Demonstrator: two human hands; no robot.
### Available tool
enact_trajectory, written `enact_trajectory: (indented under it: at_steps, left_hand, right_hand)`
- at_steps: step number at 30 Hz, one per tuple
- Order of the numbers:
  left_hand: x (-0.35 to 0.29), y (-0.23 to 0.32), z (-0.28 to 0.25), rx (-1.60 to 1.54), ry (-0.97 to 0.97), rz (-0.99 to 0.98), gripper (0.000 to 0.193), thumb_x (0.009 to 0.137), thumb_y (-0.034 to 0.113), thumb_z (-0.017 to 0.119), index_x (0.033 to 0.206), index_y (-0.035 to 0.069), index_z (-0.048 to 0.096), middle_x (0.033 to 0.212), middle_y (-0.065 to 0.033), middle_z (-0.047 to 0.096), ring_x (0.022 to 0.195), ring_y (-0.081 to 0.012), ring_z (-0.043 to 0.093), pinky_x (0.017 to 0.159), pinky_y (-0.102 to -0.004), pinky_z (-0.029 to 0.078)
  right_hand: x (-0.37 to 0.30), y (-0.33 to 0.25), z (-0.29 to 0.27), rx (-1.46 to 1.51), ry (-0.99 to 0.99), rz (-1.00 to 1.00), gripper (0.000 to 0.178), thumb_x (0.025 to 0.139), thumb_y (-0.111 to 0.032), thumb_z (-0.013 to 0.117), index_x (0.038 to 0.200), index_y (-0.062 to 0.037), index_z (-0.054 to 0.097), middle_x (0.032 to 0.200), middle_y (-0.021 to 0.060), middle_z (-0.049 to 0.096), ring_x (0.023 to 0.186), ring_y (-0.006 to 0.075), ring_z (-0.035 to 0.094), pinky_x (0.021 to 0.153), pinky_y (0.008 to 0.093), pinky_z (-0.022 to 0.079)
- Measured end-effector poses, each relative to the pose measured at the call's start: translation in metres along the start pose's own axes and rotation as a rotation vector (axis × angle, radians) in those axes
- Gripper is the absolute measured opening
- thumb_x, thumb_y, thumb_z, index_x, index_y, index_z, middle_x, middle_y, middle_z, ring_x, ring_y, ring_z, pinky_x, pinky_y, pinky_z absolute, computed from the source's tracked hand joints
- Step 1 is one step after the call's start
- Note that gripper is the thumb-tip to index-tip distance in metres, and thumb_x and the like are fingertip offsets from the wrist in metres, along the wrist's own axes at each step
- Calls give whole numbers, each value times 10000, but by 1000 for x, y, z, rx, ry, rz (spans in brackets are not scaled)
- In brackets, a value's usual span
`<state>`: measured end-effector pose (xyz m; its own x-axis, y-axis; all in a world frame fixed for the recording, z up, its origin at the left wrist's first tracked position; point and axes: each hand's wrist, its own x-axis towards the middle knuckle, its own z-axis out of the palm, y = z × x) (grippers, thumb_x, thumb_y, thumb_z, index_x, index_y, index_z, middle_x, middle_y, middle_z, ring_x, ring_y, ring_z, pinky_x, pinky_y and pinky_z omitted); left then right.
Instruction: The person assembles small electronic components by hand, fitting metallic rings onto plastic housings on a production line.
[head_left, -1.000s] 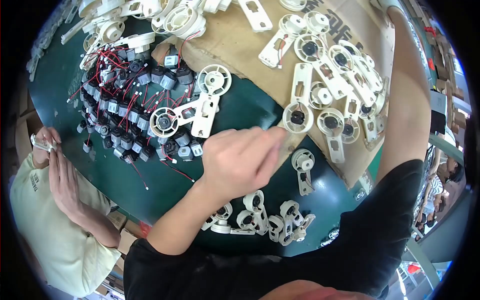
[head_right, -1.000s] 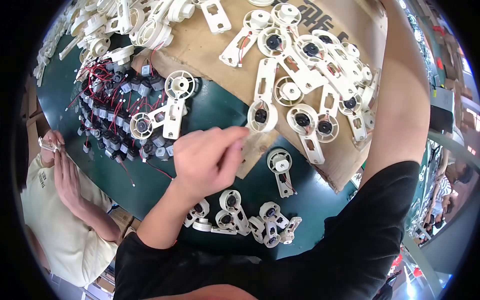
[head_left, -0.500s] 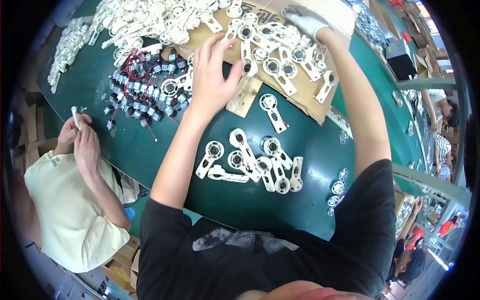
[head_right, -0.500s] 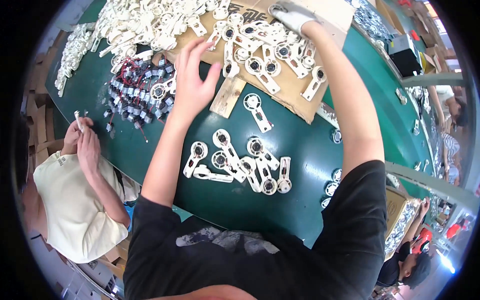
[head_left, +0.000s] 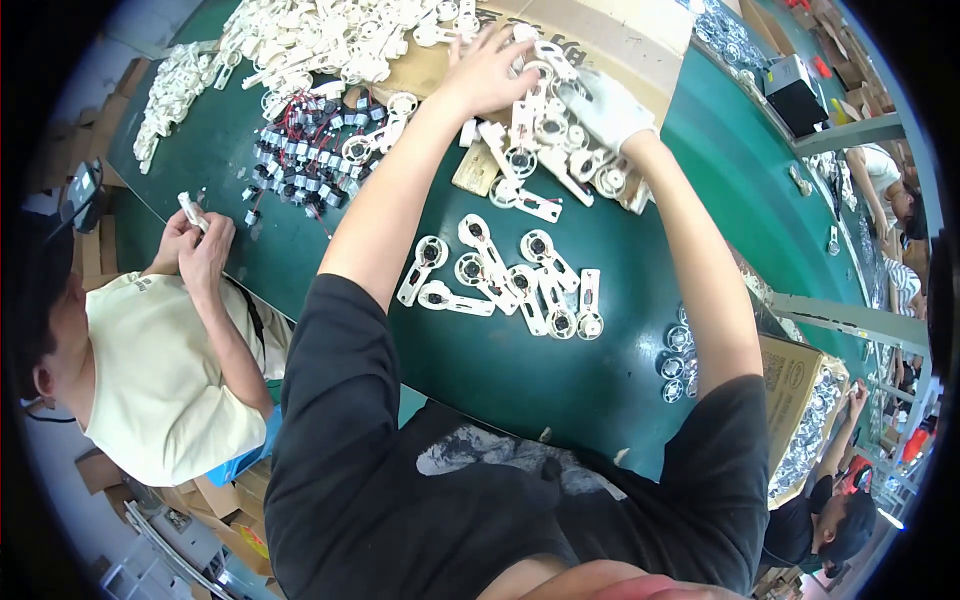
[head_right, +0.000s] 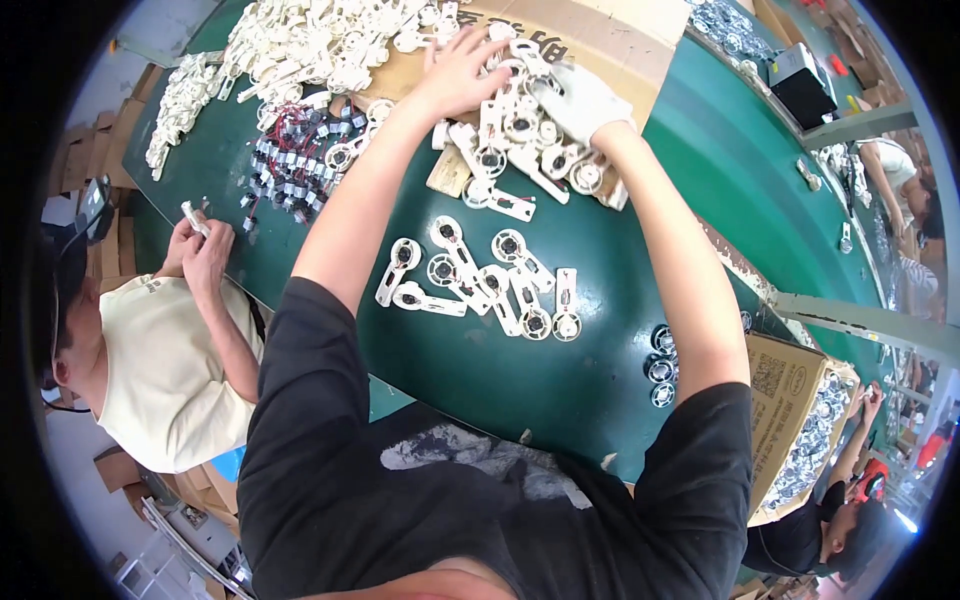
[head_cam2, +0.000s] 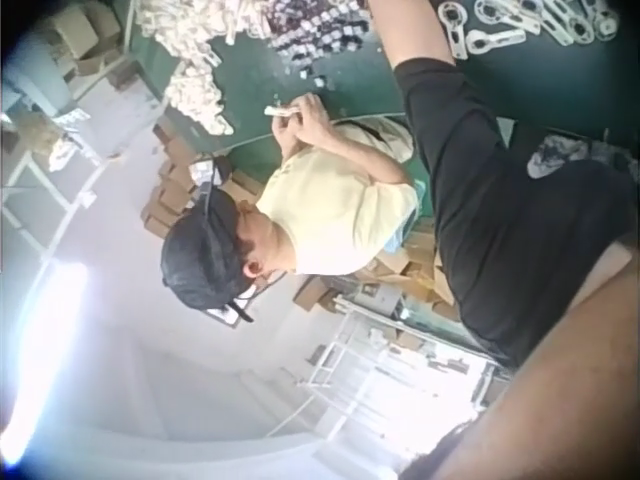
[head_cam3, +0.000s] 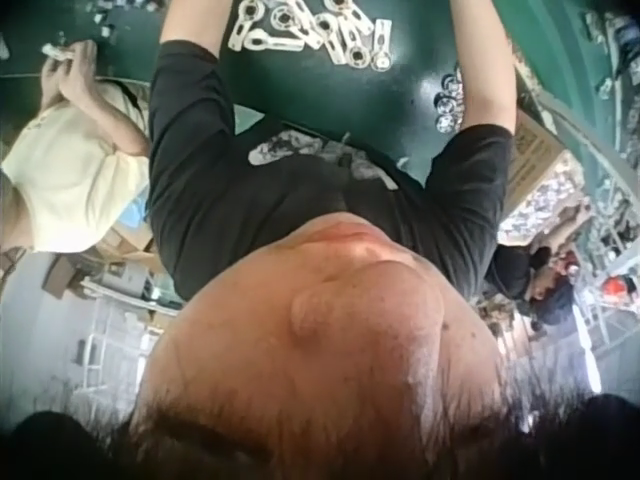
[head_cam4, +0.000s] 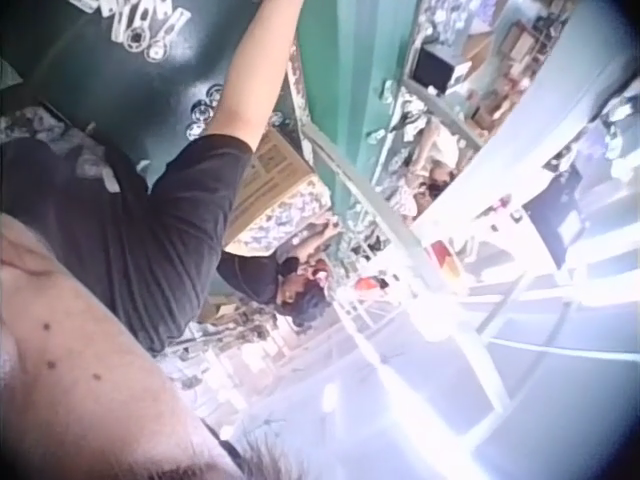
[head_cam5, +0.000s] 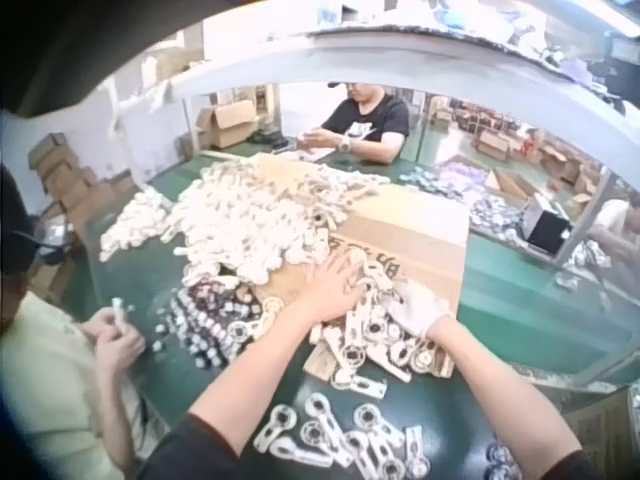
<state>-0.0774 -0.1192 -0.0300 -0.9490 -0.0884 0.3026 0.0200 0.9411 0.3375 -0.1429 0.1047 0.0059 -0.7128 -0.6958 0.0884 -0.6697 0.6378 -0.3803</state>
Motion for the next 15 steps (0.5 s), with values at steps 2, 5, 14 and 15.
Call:
enact_trajectory:
  at_steps: [2,5,14,15]
  left_hand:
    - [-12,2,3,-107,-12,89,604,941,542,519,1480,272,547,1617,-133,397,1539,-321,277,1263,-572,114]
    - [-38,14,-3,-227,-18,169,545,943,422,575,1441,202,578,1554,-169,450,1472,-357,369,1230,-515,251]
    - [-79,55,-24,-400,-52,340,450,926,174,583,1366,92,623,1444,-186,539,1370,-378,466,1170,-461,371]
    - [-83,54,-24,-441,-75,334,434,925,171,579,1347,84,634,1430,-188,550,1360,-377,477,1165,-459,377]
  right_hand:
    - [-17,-6,-1,22,-75,-17,666,976,-545,515,1408,-43,583,1421,207,594,1323,372,554,1142,414,413]
    - [-37,-16,-18,14,-202,-6,585,946,-445,541,1380,-58,610,1340,213,648,1258,368,607,1100,413,448]
    - [1,-1,-17,30,111,-97,564,957,-439,569,1417,-114,593,1381,208,629,1271,375,601,1105,428,448]
    - [-1,-7,-8,107,89,-137,561,957,-444,570,1425,-135,590,1382,200,629,1259,382,606,1098,437,454]
